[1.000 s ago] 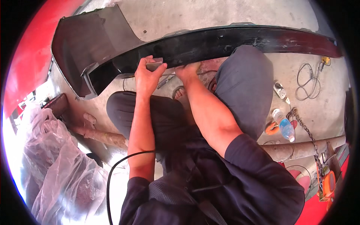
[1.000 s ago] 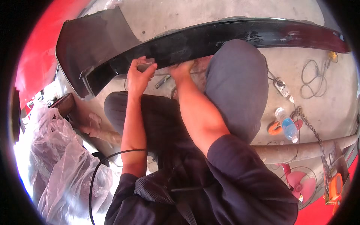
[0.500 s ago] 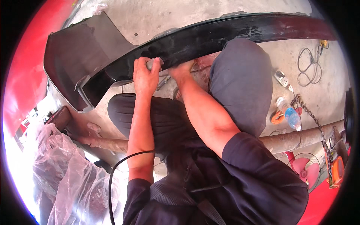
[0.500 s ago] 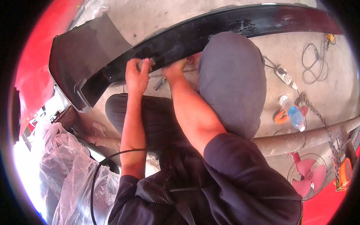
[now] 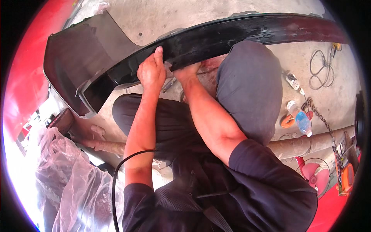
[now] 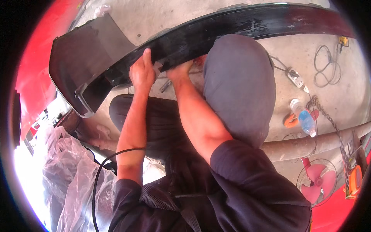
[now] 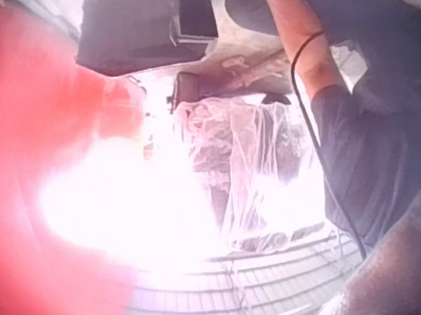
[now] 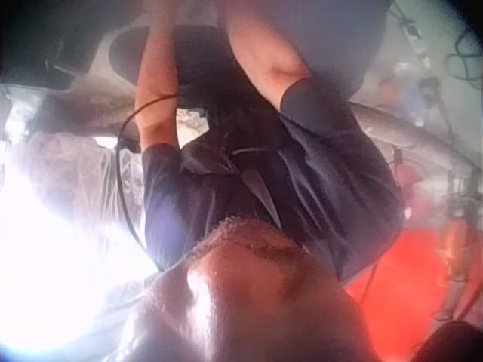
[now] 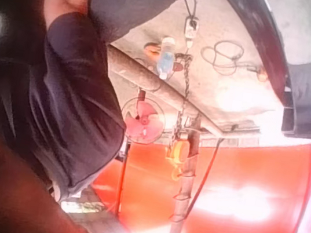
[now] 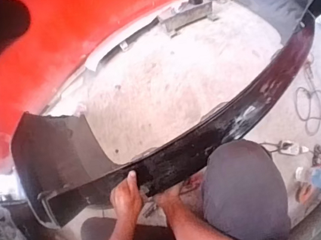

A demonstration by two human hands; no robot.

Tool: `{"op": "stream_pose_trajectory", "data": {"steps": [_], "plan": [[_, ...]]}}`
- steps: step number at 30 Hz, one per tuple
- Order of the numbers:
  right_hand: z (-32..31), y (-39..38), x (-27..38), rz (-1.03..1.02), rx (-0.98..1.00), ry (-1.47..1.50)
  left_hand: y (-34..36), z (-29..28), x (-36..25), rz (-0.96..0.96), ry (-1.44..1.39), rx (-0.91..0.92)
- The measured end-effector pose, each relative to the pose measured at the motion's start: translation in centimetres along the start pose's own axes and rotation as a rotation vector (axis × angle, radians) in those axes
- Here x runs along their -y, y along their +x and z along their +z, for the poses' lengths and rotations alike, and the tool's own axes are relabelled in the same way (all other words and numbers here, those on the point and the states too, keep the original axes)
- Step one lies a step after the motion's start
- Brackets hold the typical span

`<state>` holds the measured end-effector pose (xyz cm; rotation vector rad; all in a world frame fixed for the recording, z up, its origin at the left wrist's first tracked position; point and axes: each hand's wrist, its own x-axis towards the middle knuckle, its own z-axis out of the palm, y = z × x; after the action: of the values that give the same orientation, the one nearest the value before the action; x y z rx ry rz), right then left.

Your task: Repairing a black car bumper using a heat gun, sandpaper, and cloth.

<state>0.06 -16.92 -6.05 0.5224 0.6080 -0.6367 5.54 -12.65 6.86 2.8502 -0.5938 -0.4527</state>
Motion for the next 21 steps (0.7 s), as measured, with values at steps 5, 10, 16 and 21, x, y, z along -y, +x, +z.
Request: {"op": "stream_pose_trajectory", "data": {"steps": [5,10,16,21], "plan": [[0.2,-0.3,-0.5,0.003,-0.019,0.024,1.7,-0.7,0.5,0.298,0.061,0.089],[-0.9,0.1,-0.4,-0.048,0.032,-0.009,2.0,0.5,0.9,0.453,0.078,0.052],[-0.6,-0.2,-0.2,-0.004,0.045,-0.122,2.5,1.6,0.9,0.595,0.125,-0.225],[-0.1,0.3,0.2,-0.015,0.061,-0.019,2.2,1.6,0.2,0.587,0.041,-0.213]]}}
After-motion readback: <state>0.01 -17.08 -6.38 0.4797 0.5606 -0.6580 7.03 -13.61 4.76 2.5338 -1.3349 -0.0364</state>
